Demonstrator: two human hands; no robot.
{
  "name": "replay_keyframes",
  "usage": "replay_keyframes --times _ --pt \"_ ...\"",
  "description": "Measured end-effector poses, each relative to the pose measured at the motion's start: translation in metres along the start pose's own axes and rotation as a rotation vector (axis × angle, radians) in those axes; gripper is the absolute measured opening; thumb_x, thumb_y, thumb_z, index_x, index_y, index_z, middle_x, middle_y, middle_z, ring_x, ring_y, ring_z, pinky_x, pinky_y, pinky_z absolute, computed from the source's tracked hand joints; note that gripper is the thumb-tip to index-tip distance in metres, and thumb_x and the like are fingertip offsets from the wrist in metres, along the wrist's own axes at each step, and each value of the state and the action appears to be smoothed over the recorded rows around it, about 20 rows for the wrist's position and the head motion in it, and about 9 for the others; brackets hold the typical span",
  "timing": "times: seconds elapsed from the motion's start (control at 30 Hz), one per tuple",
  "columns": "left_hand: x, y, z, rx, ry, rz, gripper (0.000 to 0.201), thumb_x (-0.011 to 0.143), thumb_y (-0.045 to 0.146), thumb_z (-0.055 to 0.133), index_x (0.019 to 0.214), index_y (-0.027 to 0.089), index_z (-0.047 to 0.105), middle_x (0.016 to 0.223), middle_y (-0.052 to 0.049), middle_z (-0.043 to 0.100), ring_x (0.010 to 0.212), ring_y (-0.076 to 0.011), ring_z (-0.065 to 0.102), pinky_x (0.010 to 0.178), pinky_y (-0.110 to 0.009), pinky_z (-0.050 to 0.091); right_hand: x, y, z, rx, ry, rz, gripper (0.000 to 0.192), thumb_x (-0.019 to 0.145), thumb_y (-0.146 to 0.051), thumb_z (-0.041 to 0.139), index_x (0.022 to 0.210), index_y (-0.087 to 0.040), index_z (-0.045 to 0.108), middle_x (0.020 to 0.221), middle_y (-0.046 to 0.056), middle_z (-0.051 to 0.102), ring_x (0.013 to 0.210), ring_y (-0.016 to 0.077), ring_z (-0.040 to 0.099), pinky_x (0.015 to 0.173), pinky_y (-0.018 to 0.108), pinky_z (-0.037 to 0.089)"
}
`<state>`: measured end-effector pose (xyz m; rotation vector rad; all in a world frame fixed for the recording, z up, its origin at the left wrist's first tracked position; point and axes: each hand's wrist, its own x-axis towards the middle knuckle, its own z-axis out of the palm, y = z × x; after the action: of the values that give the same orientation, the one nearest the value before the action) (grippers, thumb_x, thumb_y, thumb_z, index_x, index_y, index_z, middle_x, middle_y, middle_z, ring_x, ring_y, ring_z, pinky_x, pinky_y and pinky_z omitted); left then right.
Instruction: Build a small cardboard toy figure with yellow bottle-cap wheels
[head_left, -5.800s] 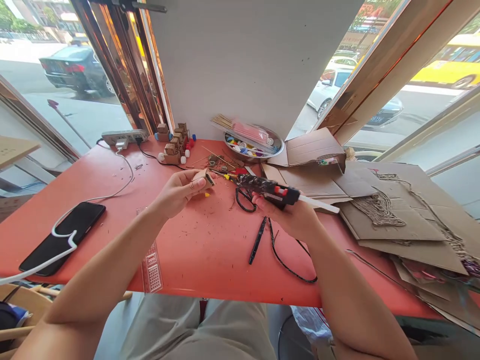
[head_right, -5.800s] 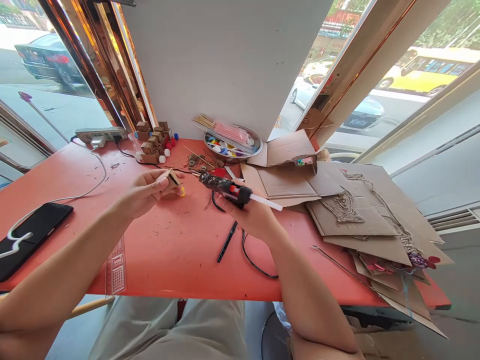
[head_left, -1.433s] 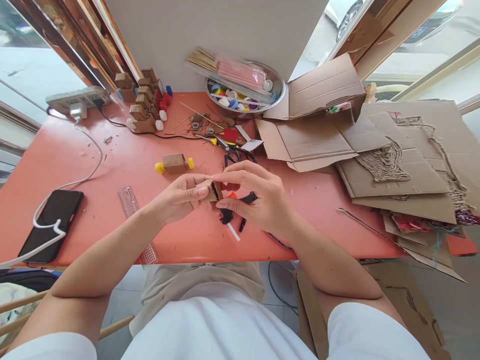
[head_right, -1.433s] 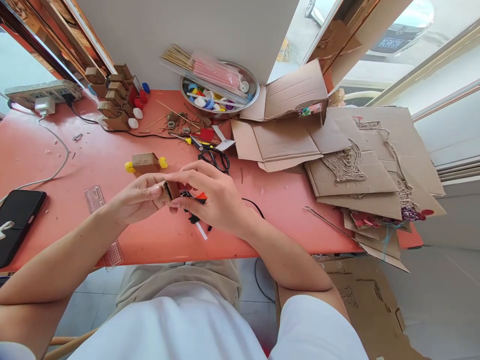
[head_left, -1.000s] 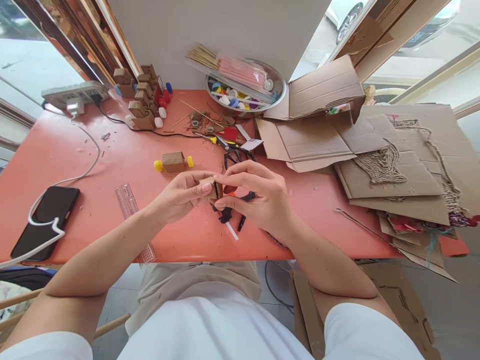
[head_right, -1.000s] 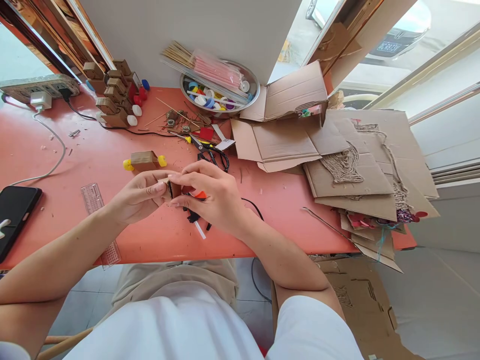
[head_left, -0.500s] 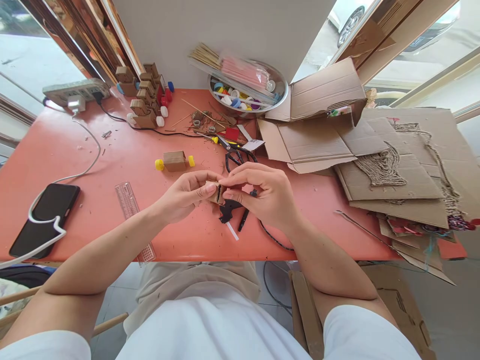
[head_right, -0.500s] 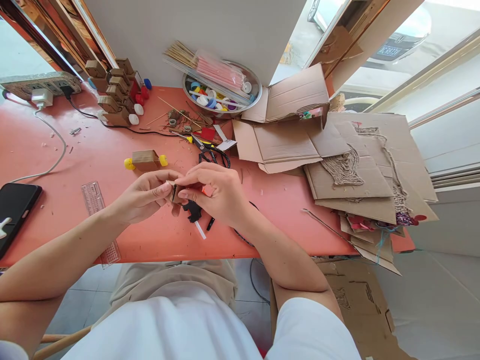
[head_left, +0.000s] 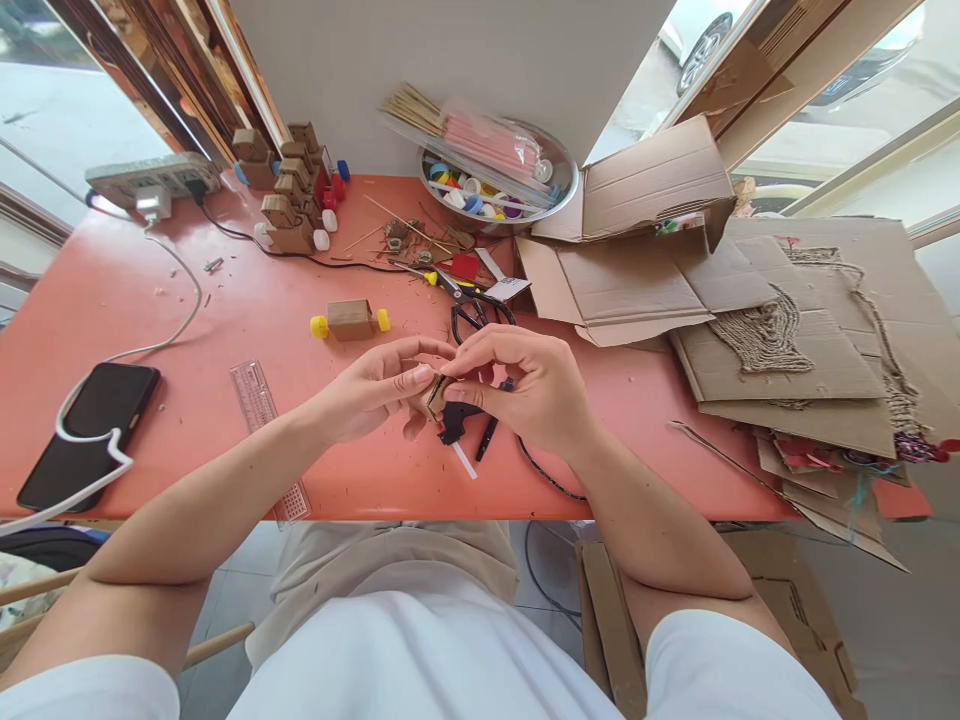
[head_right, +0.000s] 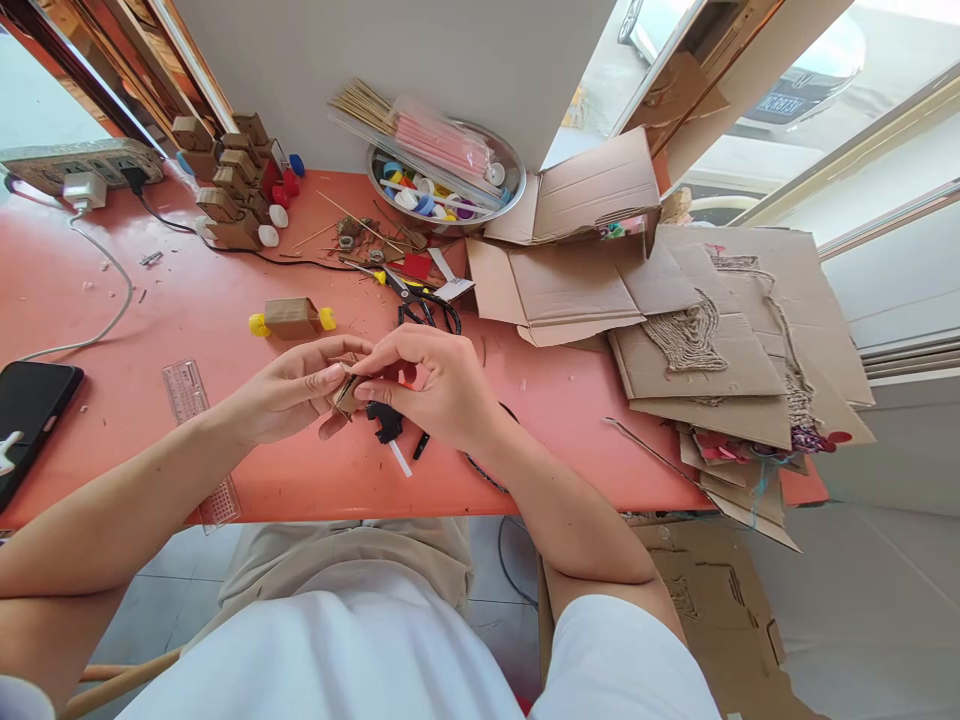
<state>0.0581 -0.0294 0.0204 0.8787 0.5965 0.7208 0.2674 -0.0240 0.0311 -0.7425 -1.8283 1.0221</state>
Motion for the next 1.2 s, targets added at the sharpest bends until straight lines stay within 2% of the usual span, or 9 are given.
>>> replay_keyframes --times 0.13,0.3,0.43,0.6,0.77,0.87,0.97,1.07,1.2 --pt "0.000 0.002 0.002 0.033 0.000 -0.024 0.054 0.076 0.056 0.095 0.103 0.016 0.070 0.067 0.003 0.069 0.053 -0.0111 0.068 0.041 -0.015 0.048 0.002 -0.001 0.003 0.028 -0.033 0.054 0.036 0.088 -0.056 0.086 0.083 -0.022 0.076 0.086 0.003 0.075 0.074 0.0142 0.064 0.070 0.030 0.055" --pt "0.000 0.001 0.004 0.154 0.027 0.011 0.059 0.077 0.069 0.088 0.093 0.017 0.065 0.062 0.003 0.065 0.045 -0.0102 0.060 0.034 -0.016 0.041 0.002 0.000 0.008 0.064 -0.074 0.125 0.044 0.087 -0.064 0.083 0.088 -0.021 0.072 0.090 0.003 0.075 0.070 0.0131 0.061 0.067 0.030 0.051" --pt "0.001 -0.003 0.006 0.242 0.058 0.043 0.063 0.078 0.078 0.081 0.086 0.018 0.062 0.058 0.003 0.062 0.037 -0.0098 0.054 0.031 -0.018 0.038 0.001 0.001 0.013 0.102 -0.071 0.193 0.050 0.083 -0.068 0.083 0.084 -0.022 0.064 0.089 0.001 0.075 0.065 0.0113 0.059 0.064 0.029 0.048" --pt "0.000 -0.005 0.007 0.257 0.046 0.007 0.066 0.078 0.083 0.075 0.086 0.020 0.057 0.061 0.001 0.066 0.036 -0.0087 0.050 0.029 -0.019 0.037 0.002 0.001 0.016 0.139 -0.138 0.242 0.052 0.081 -0.068 0.085 0.084 -0.022 0.060 0.080 -0.003 0.068 0.059 0.0086 0.052 0.060 0.027 0.044" --pt "0.000 -0.008 0.003 0.186 0.020 0.011 0.066 0.082 0.084 0.070 0.090 0.020 0.058 0.063 0.001 0.071 0.037 -0.0110 0.055 0.031 -0.019 0.040 0.003 -0.002 0.018 0.196 -0.116 0.266 0.057 0.077 -0.070 0.087 0.084 -0.023 0.056 0.079 -0.003 0.065 0.061 0.0088 0.049 0.059 0.026 0.043" --pt "0.001 -0.007 0.002 0.077 -0.023 0.034 0.065 0.081 0.081 0.074 0.091 0.018 0.063 0.066 -0.001 0.072 0.051 -0.0162 0.067 0.039 -0.023 0.051 0.004 -0.001 0.017 0.267 -0.069 0.306 0.063 0.071 -0.072 0.091 0.085 -0.024 0.053 0.083 -0.002 0.065 0.064 0.0095 0.050 0.059 0.026 0.045" --pt "0.002 -0.005 0.000 -0.016 -0.049 0.057 0.061 0.079 0.074 0.081 0.094 0.016 0.072 0.079 -0.003 0.077 0.069 -0.0183 0.075 0.063 -0.029 0.063 0.005 0.001 0.015 0.325 -0.014 0.328 0.069 0.067 -0.077 0.090 0.084 -0.025 0.049 0.091 0.001 0.067 0.068 0.0102 0.055 0.062 0.027 0.049" --pt "0.003 -0.006 -0.004 -0.114 -0.038 0.058 0.053 0.077 0.063 0.090 0.104 0.019 0.078 0.096 -0.004 0.081 0.090 -0.0195 0.079 0.086 -0.032 0.065 0.006 0.001 0.013 0.333 0.028 0.323 0.071 0.066 -0.079 0.089 0.083 -0.025 0.048 0.094 0.003 0.068 0.069 0.0100 0.055 0.063 0.027 0.049" --pt "0.003 -0.013 -0.008 -0.186 -0.072 0.008 0.047 0.076 0.049 0.096 0.108 0.019 0.079 0.110 -0.008 0.084 0.106 -0.0238 0.081 0.099 -0.035 0.062 0.006 -0.001 0.012 0.244 0.088 0.294 0.069 0.068 -0.081 0.086 0.083 -0.025 0.048 0.095 0.004 0.071 0.070 0.0110 0.055 0.065 0.027 0.049"
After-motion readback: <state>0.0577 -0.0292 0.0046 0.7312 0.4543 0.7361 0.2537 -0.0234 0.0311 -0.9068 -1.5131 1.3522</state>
